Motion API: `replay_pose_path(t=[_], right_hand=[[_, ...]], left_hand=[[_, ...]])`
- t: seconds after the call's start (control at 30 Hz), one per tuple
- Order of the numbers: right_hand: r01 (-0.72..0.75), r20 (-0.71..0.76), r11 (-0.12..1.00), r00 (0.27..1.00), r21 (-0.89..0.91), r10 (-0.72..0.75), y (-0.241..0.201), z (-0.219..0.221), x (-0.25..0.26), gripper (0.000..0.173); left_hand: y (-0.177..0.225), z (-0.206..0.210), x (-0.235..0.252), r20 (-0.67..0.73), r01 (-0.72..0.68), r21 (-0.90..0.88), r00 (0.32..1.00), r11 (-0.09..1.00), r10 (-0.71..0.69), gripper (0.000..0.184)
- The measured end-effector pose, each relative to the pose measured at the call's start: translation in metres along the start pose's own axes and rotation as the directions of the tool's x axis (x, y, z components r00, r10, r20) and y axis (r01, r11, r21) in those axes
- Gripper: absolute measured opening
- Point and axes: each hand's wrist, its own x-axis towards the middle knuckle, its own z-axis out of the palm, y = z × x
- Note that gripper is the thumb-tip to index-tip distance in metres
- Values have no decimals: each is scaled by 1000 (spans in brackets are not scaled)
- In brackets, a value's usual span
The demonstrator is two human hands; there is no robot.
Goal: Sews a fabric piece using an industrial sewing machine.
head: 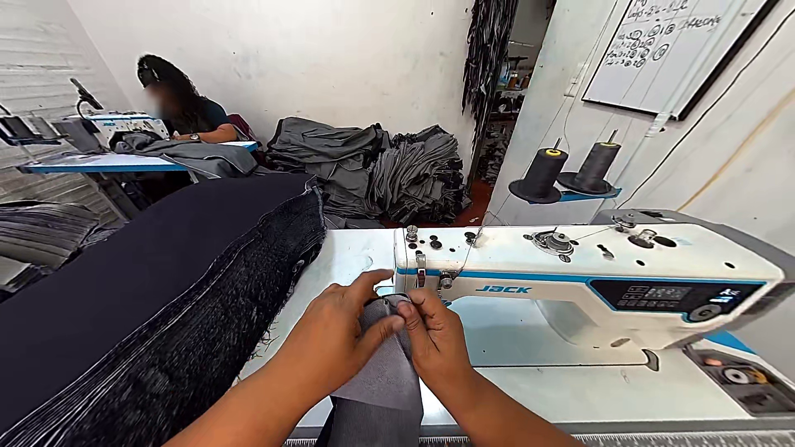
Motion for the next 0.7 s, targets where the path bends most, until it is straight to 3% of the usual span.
replay_pose_path(t=[0.07,0.13,0.17,0.27,0.33,0.37,0.4,0.43,0.47,0.5,0.53,0.57,0.6,0.63,0.7], right_hand=[[-33,-4,999,999,8,33,1,2,-1,18],[-226,107,973,970,44,220,-1,-2,-8,37],[-364,201,929,917,72,343,-2,-4,-17,44],[-710,444,687,671,152,595,3,-7,-72,24],[-878,569,439,462,189,680,7,-11,-120,16],[-918,632,361,378,162,677,10,-18,-135,15],[-930,680,361,306,65,666,14,-27,-138,16],[-886,705,450,249,-111,664,15,-37,-130,15],[-752,692,581,238,-313,681,14,-45,-116,21],[-550,646,676,291,-491,706,13,-49,-102,29],[-360,580,704,399,-612,710,15,-51,-93,34],[-208,539,712,523,-671,661,25,-51,-89,36],[-102,531,716,600,-691,598,40,-51,-88,42],[-69,543,701,581,-710,607,53,-50,-85,56],[-76,552,655,470,-752,689,71,-47,-80,79]], left_hand=[[1,-4,8,27,17,88,999,996,-20,24],[-7,-11,23,197,95,126,973,987,-119,21],[-17,-10,32,303,166,162,930,973,-209,23],[-61,31,32,552,348,267,709,899,-439,31],[-74,78,0,672,419,248,575,874,-466,34],[-70,97,-16,701,463,222,536,858,-471,36],[-61,112,-28,697,506,198,529,839,-484,36],[-52,122,-36,672,550,180,537,815,-510,36],[-46,129,-40,641,572,168,556,803,-530,34],[-44,134,-41,620,573,163,574,803,-535,32],[-45,139,-41,609,565,158,590,810,-531,31],[-50,145,-41,589,546,138,626,827,-511,30],[-56,150,-41,566,512,107,673,852,-476,29],[-63,154,-39,556,473,86,707,877,-437,27],[-73,157,-30,583,423,90,712,902,-392,28]])
